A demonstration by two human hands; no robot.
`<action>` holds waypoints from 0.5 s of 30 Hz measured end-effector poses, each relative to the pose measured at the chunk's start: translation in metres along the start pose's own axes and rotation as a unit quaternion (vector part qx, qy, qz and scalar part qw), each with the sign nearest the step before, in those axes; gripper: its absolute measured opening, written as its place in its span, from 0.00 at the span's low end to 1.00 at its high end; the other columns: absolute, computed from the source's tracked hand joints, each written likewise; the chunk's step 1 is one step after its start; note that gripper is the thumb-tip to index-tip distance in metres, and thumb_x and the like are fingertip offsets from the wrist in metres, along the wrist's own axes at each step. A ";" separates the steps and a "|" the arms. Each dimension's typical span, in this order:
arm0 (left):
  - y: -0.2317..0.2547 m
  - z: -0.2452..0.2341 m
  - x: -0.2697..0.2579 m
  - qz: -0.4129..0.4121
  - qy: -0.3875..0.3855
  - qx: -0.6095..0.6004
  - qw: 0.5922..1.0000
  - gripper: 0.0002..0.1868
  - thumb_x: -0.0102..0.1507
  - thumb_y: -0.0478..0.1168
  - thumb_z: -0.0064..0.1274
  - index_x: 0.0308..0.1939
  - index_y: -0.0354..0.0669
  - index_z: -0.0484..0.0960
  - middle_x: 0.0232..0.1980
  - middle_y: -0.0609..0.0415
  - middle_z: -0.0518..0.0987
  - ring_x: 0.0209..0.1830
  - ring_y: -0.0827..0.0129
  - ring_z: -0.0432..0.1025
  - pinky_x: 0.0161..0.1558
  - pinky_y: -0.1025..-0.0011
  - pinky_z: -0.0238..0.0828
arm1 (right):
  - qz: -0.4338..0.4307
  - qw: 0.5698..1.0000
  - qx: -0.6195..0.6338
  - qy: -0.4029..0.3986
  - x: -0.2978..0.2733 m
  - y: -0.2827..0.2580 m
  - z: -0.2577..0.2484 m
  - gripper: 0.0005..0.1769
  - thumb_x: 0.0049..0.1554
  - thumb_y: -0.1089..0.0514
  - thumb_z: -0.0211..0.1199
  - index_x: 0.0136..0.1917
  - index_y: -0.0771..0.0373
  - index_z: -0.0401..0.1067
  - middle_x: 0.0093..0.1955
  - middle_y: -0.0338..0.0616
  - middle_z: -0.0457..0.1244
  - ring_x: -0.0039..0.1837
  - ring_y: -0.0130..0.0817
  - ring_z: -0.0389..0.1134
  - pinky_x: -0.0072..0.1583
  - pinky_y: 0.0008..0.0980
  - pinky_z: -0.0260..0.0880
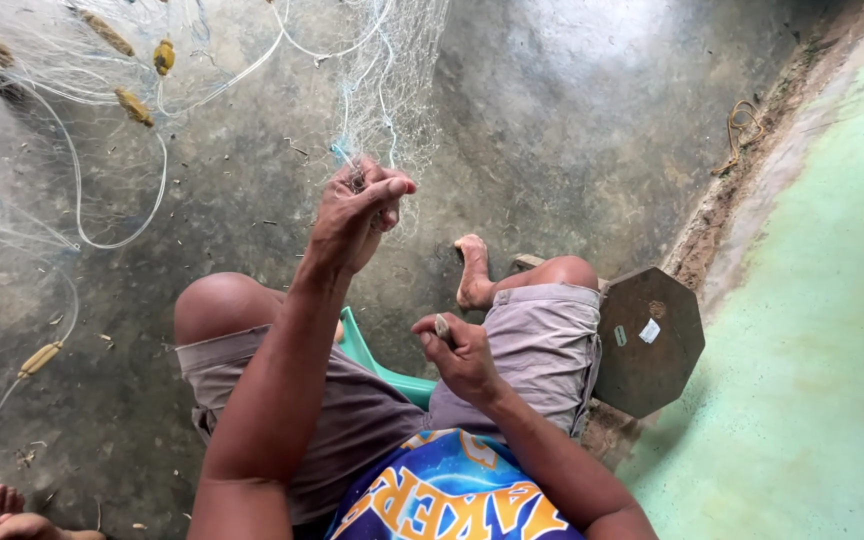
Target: Repairing a fishing net by weaving and tying knots with a netting needle
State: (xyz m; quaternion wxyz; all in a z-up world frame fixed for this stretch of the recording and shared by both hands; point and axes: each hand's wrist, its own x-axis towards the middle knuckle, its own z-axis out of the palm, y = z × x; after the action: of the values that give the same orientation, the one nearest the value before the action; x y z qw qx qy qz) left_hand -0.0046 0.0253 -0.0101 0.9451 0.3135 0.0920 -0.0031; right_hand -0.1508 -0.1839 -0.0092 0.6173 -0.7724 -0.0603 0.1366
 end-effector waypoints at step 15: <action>-0.009 -0.002 -0.001 0.027 0.052 0.007 0.998 0.23 0.60 0.26 0.67 0.31 0.50 0.65 0.35 0.43 0.83 0.17 0.79 0.64 0.20 0.83 0.58 | -0.086 0.989 0.022 -0.115 0.003 -0.008 0.004 0.05 0.58 0.62 0.64 0.43 0.62 0.81 0.29 0.49 0.66 0.31 0.27 0.60 0.33 0.31 0.62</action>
State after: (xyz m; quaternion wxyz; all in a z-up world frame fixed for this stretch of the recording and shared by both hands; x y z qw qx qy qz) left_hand -0.0067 0.0190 -0.0168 0.9366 0.3222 0.1327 0.0377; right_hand -0.1481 -0.1780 -0.0029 0.6323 -0.7299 -0.1944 0.1722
